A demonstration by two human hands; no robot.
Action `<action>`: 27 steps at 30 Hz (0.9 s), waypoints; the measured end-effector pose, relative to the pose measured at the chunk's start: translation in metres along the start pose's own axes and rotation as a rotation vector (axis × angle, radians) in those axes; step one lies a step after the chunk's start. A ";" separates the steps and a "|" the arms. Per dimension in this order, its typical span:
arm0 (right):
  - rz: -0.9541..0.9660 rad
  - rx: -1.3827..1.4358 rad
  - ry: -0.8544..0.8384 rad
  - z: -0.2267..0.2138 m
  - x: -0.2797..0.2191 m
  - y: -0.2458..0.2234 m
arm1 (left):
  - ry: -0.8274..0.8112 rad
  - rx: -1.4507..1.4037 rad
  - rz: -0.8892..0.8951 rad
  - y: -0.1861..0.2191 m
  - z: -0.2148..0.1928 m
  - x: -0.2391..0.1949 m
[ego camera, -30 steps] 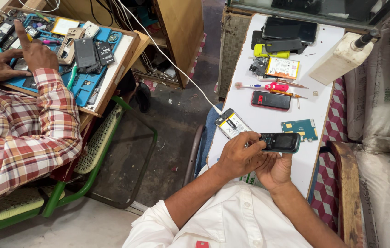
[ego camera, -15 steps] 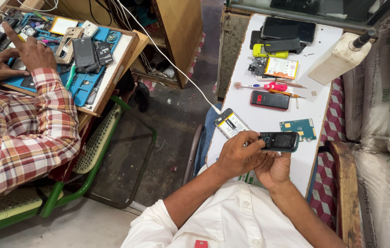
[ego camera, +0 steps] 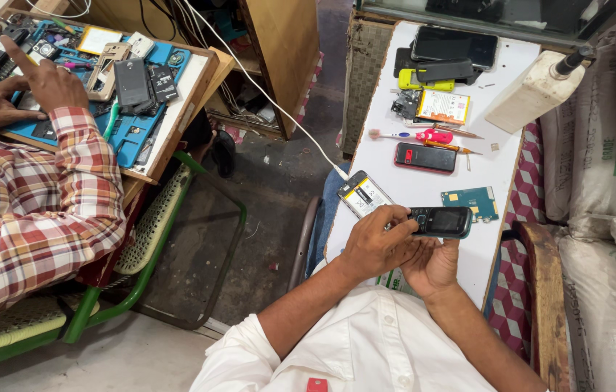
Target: The person inserts a battery into a blue feature phone, then attaches the keypad assembly to the phone body. The person repeatedly presses buttons on the keypad to test the device.
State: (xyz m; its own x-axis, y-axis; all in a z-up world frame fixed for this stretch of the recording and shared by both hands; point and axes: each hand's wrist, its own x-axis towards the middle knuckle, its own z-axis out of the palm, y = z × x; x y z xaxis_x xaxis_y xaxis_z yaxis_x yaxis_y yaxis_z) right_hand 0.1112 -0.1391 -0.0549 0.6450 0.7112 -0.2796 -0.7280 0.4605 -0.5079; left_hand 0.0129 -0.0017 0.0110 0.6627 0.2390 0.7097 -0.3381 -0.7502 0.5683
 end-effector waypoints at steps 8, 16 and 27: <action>0.000 0.018 -0.004 -0.005 0.002 0.000 | -0.002 -0.016 0.001 0.001 -0.002 0.002; 0.017 -0.008 -0.003 -0.001 0.001 -0.001 | 0.009 -0.018 0.010 0.002 -0.004 0.001; 0.022 -0.008 -0.001 -0.007 0.002 -0.001 | 0.022 -0.048 0.016 0.000 -0.004 -0.001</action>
State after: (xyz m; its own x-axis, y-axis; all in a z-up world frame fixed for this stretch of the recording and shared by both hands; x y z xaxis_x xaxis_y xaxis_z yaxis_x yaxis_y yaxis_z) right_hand 0.1147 -0.1418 -0.0611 0.6287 0.7215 -0.2901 -0.7400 0.4405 -0.5083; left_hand 0.0096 0.0005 0.0119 0.6421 0.2412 0.7277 -0.3808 -0.7235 0.5758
